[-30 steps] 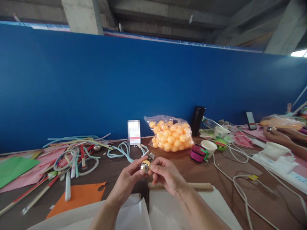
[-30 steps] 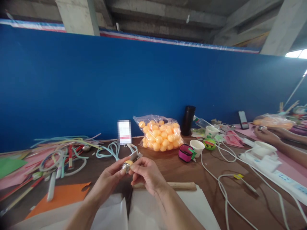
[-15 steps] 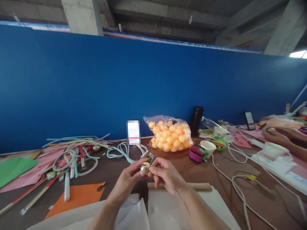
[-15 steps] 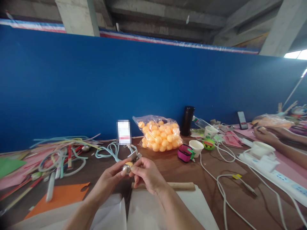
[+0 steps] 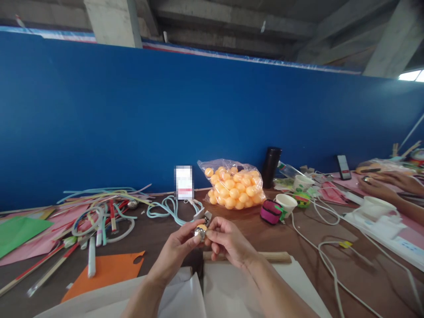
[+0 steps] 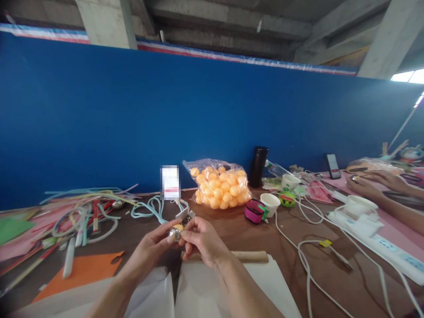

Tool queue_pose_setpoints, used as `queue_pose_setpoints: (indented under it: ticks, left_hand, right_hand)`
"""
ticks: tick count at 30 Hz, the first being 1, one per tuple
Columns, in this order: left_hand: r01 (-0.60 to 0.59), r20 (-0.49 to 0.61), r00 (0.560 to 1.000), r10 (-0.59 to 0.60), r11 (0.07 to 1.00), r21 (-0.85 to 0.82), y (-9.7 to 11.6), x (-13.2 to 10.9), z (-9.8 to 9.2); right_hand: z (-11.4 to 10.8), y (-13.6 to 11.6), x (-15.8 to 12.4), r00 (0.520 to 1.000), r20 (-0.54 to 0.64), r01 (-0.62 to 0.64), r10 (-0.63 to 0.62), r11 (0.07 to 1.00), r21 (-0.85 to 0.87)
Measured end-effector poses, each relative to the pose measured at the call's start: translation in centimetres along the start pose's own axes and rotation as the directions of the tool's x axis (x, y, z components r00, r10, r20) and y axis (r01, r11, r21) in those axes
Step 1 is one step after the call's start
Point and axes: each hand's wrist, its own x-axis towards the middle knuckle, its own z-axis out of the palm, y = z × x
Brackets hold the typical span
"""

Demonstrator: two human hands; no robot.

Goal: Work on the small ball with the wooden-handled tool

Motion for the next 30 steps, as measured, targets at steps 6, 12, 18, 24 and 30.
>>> queue_pose_setpoints:
  ticks: [6,12,18,24,30]
  left_hand:
    - [-0.002,0.015,1.0,0.006,0.974,-0.225,0.2,0.2,0.7]
    - [-0.019,-0.052,0.999,0.001,0.938,-0.345,0.4,0.3,0.2]
    - [-0.037,-0.108,0.994,-0.009,0.906,-0.421,0.6,0.5,0.0]
    - [-0.043,-0.14,0.99,-0.015,0.913,-0.406,0.5,0.6,0.1]
    - [-0.113,-0.244,0.97,0.01,0.905,-0.411,0.4,0.8,-0.1]
  right_hand:
    - [0.2,-0.5,0.2,0.994,-0.024,0.102,-0.103,0.994,-0.038]
    - [-2.4,-2.9,-2.7,0.971,-0.114,-0.006,-0.21,0.453,-0.892]
    - [-4.0,-2.2,-3.6,0.995,-0.102,-0.101,0.0,-0.14,-0.985]
    - [-3.3,-0.8,-2.9,0.998,-0.054,-0.059,-0.032,-0.185,-0.981]
    - [-3.6,-1.1,-3.5,0.976,-0.021,-0.015,-0.215,0.028,-0.999]
